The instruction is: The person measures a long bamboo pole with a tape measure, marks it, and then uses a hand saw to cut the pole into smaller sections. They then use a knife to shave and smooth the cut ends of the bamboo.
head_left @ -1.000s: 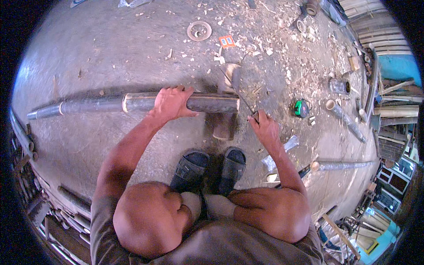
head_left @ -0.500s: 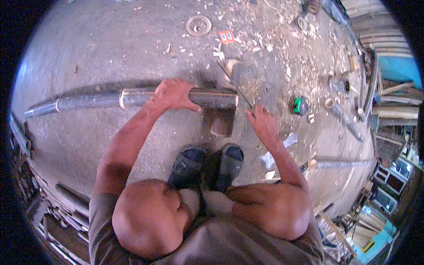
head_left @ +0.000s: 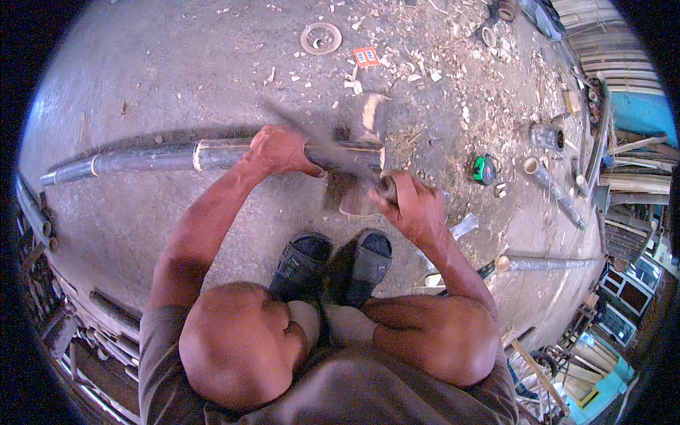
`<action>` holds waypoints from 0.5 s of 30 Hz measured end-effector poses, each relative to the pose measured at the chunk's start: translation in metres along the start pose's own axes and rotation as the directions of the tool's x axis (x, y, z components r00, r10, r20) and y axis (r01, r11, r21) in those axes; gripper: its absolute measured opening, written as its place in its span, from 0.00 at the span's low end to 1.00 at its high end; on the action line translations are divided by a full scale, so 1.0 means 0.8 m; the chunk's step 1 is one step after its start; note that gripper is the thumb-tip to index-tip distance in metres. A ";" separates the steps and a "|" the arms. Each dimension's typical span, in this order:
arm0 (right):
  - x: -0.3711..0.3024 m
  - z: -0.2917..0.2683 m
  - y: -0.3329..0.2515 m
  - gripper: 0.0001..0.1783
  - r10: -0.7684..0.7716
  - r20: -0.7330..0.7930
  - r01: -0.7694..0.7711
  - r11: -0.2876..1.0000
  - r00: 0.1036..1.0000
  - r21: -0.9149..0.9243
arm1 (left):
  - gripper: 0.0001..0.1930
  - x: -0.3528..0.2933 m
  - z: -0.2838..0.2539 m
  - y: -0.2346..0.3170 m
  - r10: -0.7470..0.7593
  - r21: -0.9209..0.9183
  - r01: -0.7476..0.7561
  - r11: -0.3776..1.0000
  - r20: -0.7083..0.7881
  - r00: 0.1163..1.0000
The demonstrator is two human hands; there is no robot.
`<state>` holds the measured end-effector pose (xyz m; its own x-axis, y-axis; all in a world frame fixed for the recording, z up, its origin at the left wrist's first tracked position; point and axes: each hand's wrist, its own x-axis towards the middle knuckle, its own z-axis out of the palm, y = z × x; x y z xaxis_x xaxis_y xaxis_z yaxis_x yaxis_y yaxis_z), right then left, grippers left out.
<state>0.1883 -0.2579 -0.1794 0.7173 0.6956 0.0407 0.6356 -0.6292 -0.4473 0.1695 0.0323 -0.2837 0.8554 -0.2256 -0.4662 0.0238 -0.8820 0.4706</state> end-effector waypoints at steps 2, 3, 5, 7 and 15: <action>-0.015 0.014 0.026 0.23 0.060 0.010 -0.060 0.998 0.998 -0.026 | 0.40 0.002 -0.010 0.011 -0.001 0.051 0.002 0.999 -0.017 1.000; -0.026 0.026 0.046 0.23 0.087 0.015 -0.086 0.995 0.996 -0.043 | 0.39 0.004 -0.010 0.012 0.000 0.062 0.001 0.998 -0.017 1.000; -0.029 0.043 0.086 0.22 0.344 0.223 -0.255 0.902 0.912 -0.348 | 0.39 0.009 -0.008 0.012 -0.018 0.089 0.019 0.996 -0.018 1.000; -0.033 0.045 0.093 0.21 0.418 0.200 -0.363 0.895 0.886 -0.260 | 0.39 0.004 -0.011 0.012 -0.025 0.121 0.033 0.992 -0.064 0.998; -0.035 0.044 0.089 0.22 0.316 0.181 -0.283 0.941 0.931 -0.184 | 0.39 -0.012 -0.002 0.030 -0.019 0.209 0.046 0.977 -0.132 0.991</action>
<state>0.2033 -0.3097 -0.2438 0.8169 0.5121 -0.2654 0.4478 -0.8531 -0.2679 0.1624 0.0141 -0.2670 0.9156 -0.1526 -0.3721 -0.0453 -0.9585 0.2816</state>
